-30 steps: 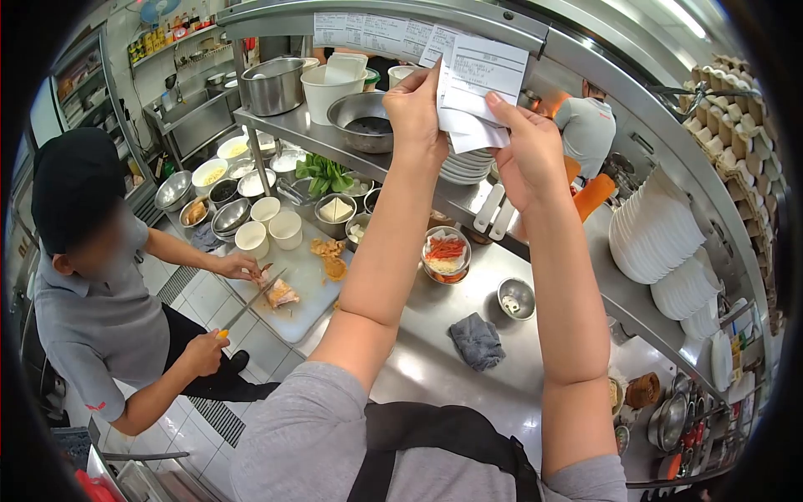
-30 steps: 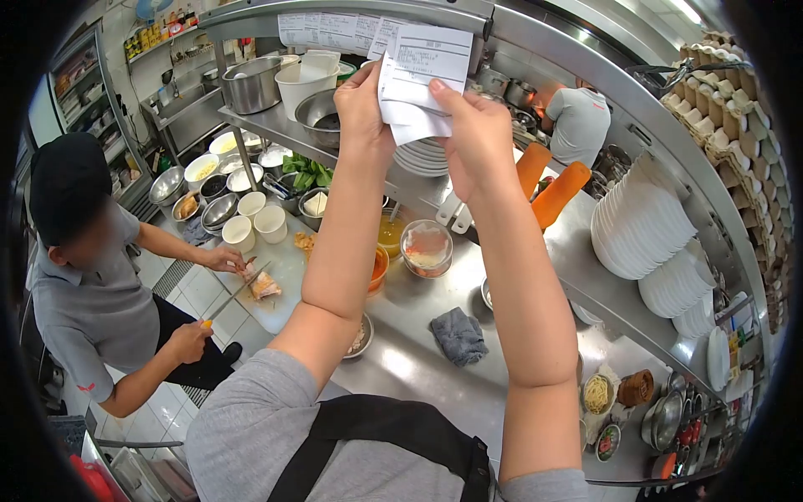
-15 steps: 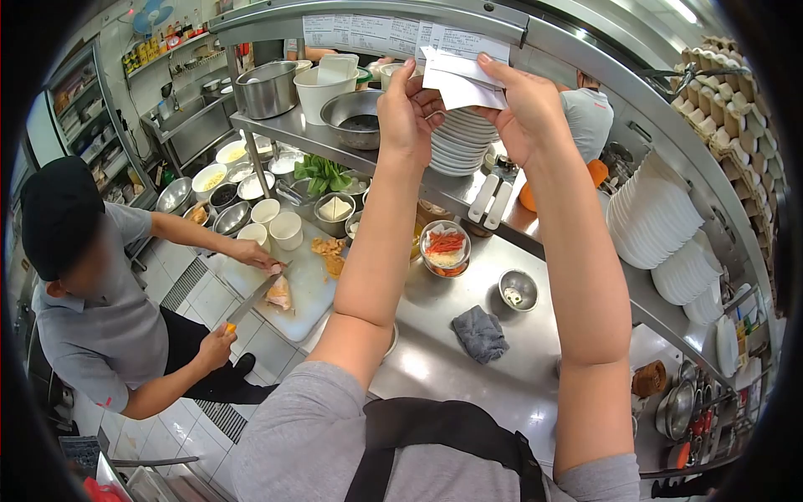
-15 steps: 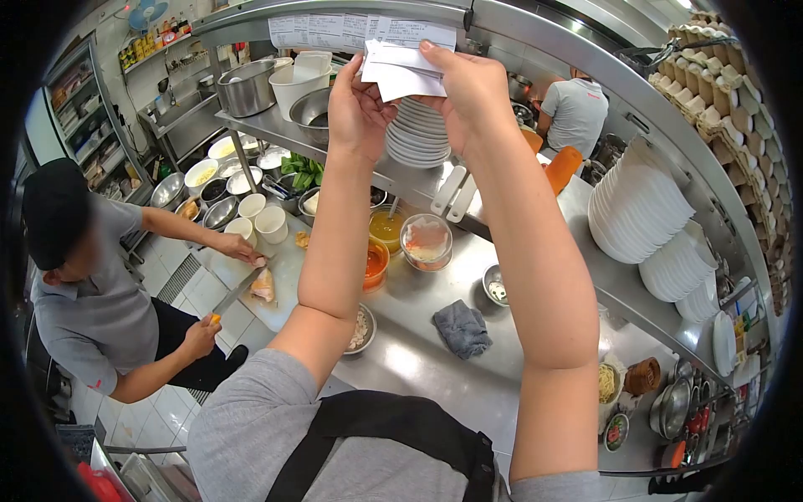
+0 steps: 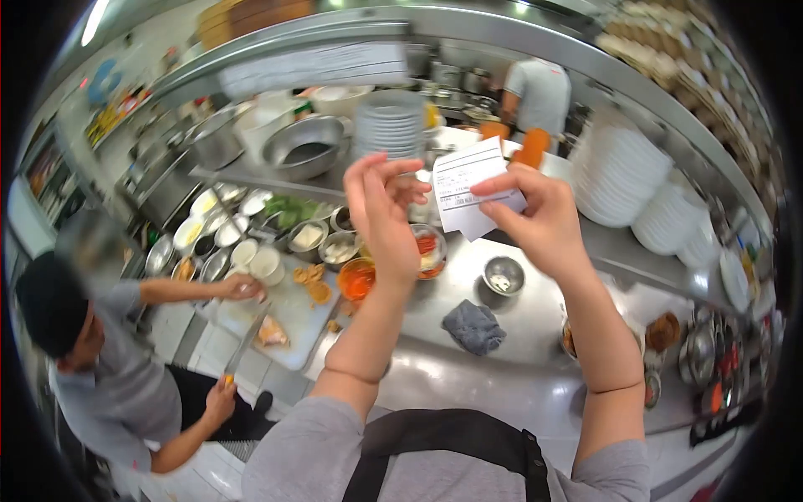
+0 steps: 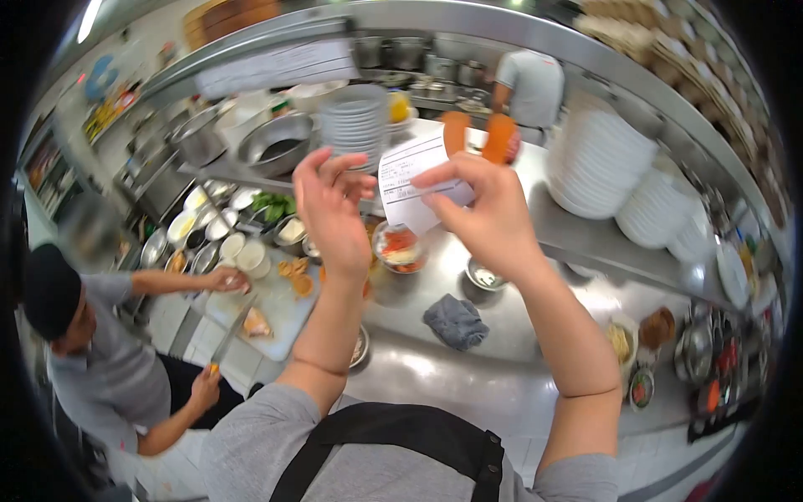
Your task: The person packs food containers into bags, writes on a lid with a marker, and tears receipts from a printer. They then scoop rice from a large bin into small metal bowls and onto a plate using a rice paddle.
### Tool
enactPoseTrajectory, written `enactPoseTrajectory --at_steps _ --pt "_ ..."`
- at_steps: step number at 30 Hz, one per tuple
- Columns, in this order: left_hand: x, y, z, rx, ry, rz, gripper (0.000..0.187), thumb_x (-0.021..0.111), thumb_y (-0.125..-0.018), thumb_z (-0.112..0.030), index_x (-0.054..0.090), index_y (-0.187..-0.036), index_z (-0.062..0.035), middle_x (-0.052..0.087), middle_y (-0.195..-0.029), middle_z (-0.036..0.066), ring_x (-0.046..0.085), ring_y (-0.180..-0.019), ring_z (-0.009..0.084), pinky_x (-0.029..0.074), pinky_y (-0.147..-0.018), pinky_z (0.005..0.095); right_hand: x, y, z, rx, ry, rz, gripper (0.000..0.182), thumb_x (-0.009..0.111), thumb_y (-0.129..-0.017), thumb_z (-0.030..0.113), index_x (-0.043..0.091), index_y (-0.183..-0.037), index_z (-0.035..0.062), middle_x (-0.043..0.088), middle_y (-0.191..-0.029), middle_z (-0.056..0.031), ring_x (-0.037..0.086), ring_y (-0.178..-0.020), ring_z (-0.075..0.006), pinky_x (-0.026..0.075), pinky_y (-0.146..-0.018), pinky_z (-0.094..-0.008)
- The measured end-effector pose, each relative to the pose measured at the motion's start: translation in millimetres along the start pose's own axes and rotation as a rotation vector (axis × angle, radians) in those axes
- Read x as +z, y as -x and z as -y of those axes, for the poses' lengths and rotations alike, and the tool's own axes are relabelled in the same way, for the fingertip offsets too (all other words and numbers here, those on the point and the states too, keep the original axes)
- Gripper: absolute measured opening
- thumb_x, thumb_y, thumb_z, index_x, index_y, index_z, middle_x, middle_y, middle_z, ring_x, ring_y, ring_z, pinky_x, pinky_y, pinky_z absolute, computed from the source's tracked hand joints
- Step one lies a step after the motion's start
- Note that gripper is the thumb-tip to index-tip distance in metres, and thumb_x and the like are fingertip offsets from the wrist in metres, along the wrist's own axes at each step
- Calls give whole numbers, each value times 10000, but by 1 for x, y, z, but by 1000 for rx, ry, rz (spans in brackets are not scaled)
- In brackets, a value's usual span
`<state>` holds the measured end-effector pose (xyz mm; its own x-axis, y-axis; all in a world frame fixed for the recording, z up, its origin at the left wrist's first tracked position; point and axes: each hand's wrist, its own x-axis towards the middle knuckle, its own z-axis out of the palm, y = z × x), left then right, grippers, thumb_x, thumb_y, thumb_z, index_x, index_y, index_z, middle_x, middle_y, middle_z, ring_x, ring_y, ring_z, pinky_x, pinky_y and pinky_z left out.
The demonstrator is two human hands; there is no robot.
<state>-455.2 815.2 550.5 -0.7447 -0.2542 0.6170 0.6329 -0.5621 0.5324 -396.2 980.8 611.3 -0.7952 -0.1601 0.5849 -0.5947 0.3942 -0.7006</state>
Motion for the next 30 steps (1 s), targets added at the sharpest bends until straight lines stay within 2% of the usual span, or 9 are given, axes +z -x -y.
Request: enactPoseTrajectory --at_steps 2,4,7,8,10,12,16,19,30 --pt "34 45 17 184 76 192 554 562 -961 -426 342 -1332 -78 447 -1360 191 527 -1154 254 448 -946 363 -29 41 0 -156 114 -198 208 646 -791 -115 710 -957 -7 633 -872 -92 621 -810 -147 497 -711 -263" --pt "73 85 23 216 78 339 604 663 -911 -307 315 -1356 -94 356 -1436 189 456 -1259 266 426 -1012 399 -61 88 -13 -211 107 -357 212 679 -786 -130 698 -967 -20 641 -906 -87 623 -828 -138 501 -716 -259" --pt "126 142 33 -219 289 613 713 716 -808 58 297 -1371 -74 363 -1430 185 452 -1287 253 419 -1039 395 -104 171 -6 -75 89 -603 296 661 -844 -119 510 -1070 -3 645 -973 -115 661 -907 -158 546 -752 -251" --pt "144 160 38 -272 333 663 713 716 -808 58 297 -1371 -74 363 -1430 185 452 -1287 253 419 -1039 395 -116 199 1 21 -25 -766 342 643 -865 -117 430 -1094 21 645 -999 -133 673 -938 -173 562 -772 -252" --pt "184 201 46 -861 489 972 697 683 -832 88 286 -1381 -75 405 -1402 176 486 -1258 231 444 -1027 371 -143 261 10 131 87 -879 424 612 -877 -131 317 -1097 80 646 -1043 -185 680 -973 -204 579 -788 -259" --pt "224 256 55 -991 554 1070 690 662 -846 107 275 -1389 -68 473 -1339 163 532 -1203 218 474 -998 342 -163 330 13 205 24 -1072 437 616 -874 -133 311 -1108 76 653 -1078 -198 679 -985 -205 576 -787 -262" --pt "302 383 53 -1094 595 1148 635 669 -832 116 349 -1360 -33 547 -1248 154 574 -1131 200 511 -960 328 -192 467 45 287 85 -1349 450 617 -867 -141 302 -1109 71 667 -1082 -224 681 -987 -217 571 -810 -282" --pt "361 483 36 -1027 481 1417 455 689 -818 120 518 -1225 11 562 -1192 89 589 -1075 161 544 -883 290 -219 564 79 328 186 -1524 462 628 -859 -138 300 -1109 69 670 -1081 -231 683 -985 -225 566 -825 -291" --pt "523 772 -33 -1161 715 1820 544 693 -806 129 492 -1295 4 555 -1229 92 583 -1047 137 545 -853 273 -319 829 188 476 379 -2016 563 653 -841 -104 358 -1296 49 638 -1117 -150 636 -1022 -180 521 -851 -284"
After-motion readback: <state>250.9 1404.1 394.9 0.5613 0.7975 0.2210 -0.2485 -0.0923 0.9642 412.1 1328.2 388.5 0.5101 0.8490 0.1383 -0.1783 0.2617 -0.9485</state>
